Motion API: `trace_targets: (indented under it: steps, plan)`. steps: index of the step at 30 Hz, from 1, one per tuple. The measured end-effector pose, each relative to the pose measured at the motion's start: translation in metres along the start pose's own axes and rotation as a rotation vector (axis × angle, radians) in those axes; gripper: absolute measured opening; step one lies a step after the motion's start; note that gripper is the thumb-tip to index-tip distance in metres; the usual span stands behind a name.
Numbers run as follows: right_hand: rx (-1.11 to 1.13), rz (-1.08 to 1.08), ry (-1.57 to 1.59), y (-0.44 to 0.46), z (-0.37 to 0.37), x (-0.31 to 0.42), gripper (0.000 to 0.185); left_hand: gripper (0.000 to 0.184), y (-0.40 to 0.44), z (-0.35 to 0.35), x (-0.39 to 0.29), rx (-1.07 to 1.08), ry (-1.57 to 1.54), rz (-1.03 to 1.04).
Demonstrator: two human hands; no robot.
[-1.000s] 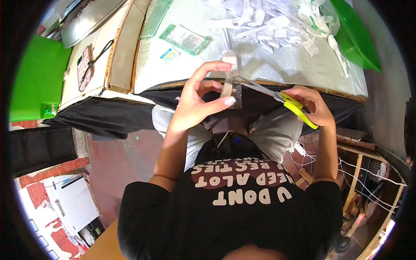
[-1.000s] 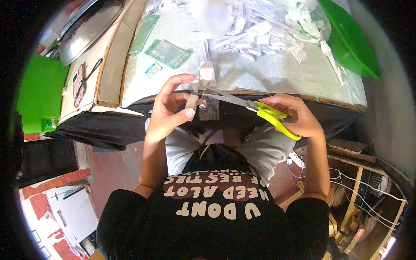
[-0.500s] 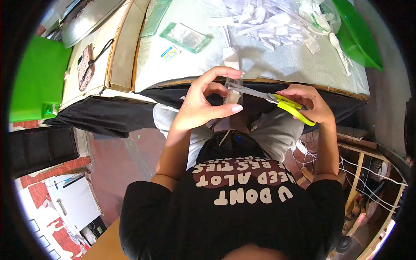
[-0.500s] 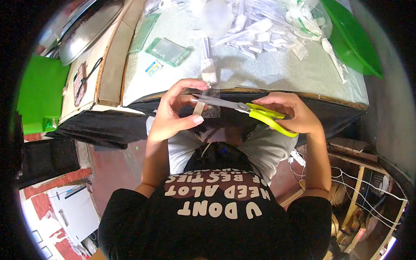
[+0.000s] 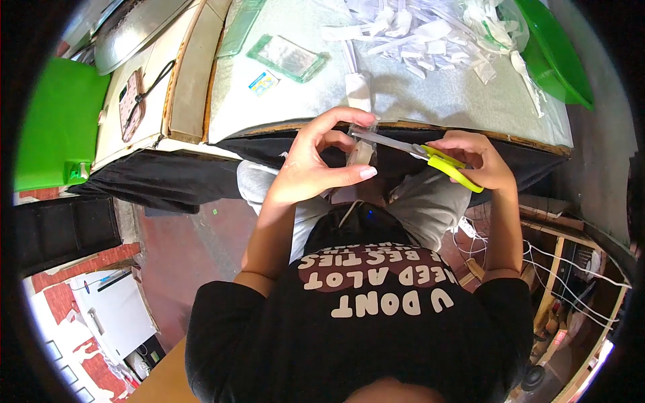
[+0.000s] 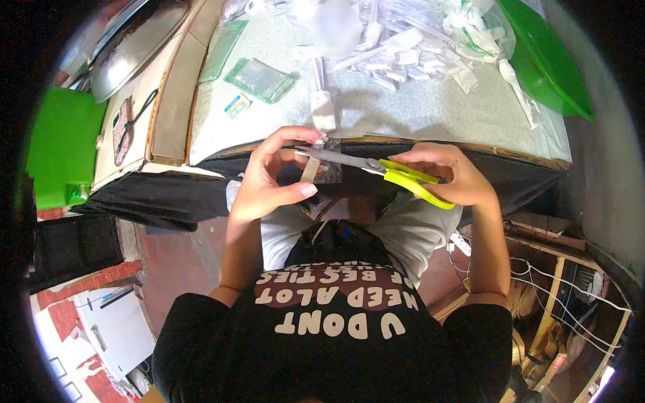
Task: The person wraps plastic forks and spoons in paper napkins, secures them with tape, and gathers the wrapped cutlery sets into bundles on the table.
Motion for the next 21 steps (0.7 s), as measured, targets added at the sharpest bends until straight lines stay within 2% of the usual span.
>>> trace_targets:
  steps: [9, 12, 13, 16, 18, 21]
  plan:
    - [0.044, 0.004, -0.162, 0.003, -0.002, -0.001, 0.051, 0.065, 0.001, -0.001, 0.0, -0.005, 0.036, 0.038]
    - [-0.07, -0.055, 0.029, 0.001, -0.004, -0.005, 0.051, 0.071, -0.002, -0.004, 0.002, -0.036, 0.031, -0.005]
    - [-0.069, -0.046, -0.027, 0.002, -0.005, -0.002, 0.052, 0.073, -0.003, -0.006, 0.003, -0.047, 0.034, -0.024]
    - [-0.16, -0.061, -0.276, -0.009, -0.026, 0.011, 0.053, 0.077, -0.005, -0.024, 0.006, -0.195, 0.212, 0.02]
    - [-0.342, -0.02, -0.496, -0.014, -0.042, 0.024, 0.052, 0.075, -0.007, -0.046, -0.004, -0.34, 0.545, 0.074]
    - [-0.385, 0.133, -0.734, -0.022, -0.071, 0.025, 0.049, 0.07, -0.01, -0.079, -0.016, -0.477, 0.903, 0.136]
Point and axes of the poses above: each hand's wrist, its own y-axis towards the middle knuckle, its own z-axis out of the palm, x = y × z, the point moved 5 cm from there along y, towards the middle knuckle, and after that the axes turned 2 degrees about z, right-handed, at the moved point
